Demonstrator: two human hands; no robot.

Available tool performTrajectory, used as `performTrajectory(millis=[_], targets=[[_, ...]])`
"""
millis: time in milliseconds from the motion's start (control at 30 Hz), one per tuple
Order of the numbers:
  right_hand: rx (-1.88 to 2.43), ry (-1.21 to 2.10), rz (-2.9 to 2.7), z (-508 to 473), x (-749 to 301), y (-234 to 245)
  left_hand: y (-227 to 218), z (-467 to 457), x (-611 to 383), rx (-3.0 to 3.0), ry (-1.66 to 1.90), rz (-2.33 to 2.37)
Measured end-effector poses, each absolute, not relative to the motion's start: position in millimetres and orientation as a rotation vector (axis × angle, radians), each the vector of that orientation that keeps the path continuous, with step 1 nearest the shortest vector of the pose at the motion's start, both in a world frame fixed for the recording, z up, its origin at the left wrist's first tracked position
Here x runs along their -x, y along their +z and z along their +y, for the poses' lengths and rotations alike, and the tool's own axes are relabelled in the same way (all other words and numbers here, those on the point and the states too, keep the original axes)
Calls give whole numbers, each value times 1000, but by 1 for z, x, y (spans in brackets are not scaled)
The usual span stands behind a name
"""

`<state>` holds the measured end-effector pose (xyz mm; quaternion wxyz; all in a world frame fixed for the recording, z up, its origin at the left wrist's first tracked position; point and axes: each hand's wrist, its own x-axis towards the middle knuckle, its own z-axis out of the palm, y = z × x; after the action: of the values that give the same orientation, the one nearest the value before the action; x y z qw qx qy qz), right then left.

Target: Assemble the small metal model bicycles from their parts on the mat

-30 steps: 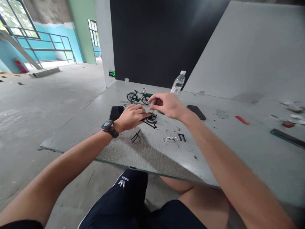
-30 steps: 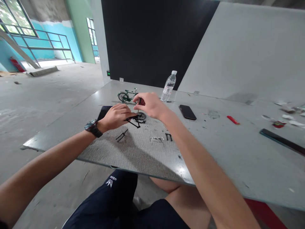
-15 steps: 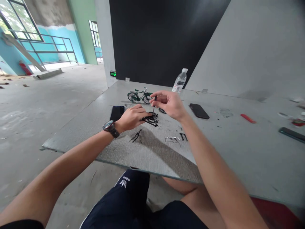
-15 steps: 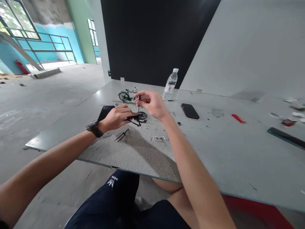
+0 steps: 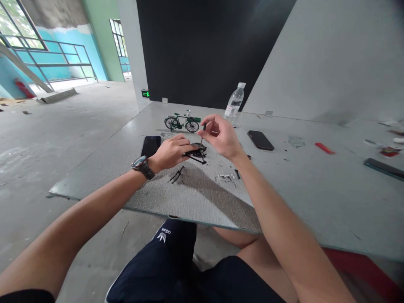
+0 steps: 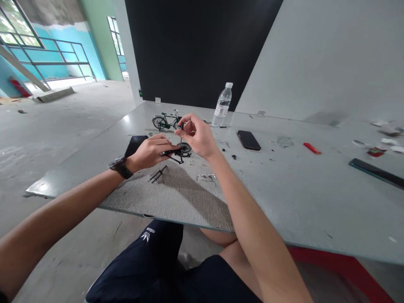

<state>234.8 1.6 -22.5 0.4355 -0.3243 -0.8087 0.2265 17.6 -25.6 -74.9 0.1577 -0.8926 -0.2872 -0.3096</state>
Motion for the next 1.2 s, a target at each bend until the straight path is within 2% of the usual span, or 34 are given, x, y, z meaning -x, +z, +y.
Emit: performTrajectory(millis=[100, 300, 533, 767, 1000, 1200], targets=[[818, 526, -2036, -1, -236, -22, -76, -25, -17, 2546, -856, -815], [682, 677, -2009, -3, -238, -21, -77, -22, -14, 2539, -846, -790], [812, 492, -2001, -4, -234, -25, -78, -22, -17, 2567, -805, -763], [728, 601, -2023, -10, -233, -21, -78, -21, -15, 2567, -792, -763], [812, 458, -1973, -7, -232, -27, -78, -21, -19, 2568, -825, -753], [710, 543, -2044, -13, -234, -22, -78, -21, -15, 2534, -814, -764]])
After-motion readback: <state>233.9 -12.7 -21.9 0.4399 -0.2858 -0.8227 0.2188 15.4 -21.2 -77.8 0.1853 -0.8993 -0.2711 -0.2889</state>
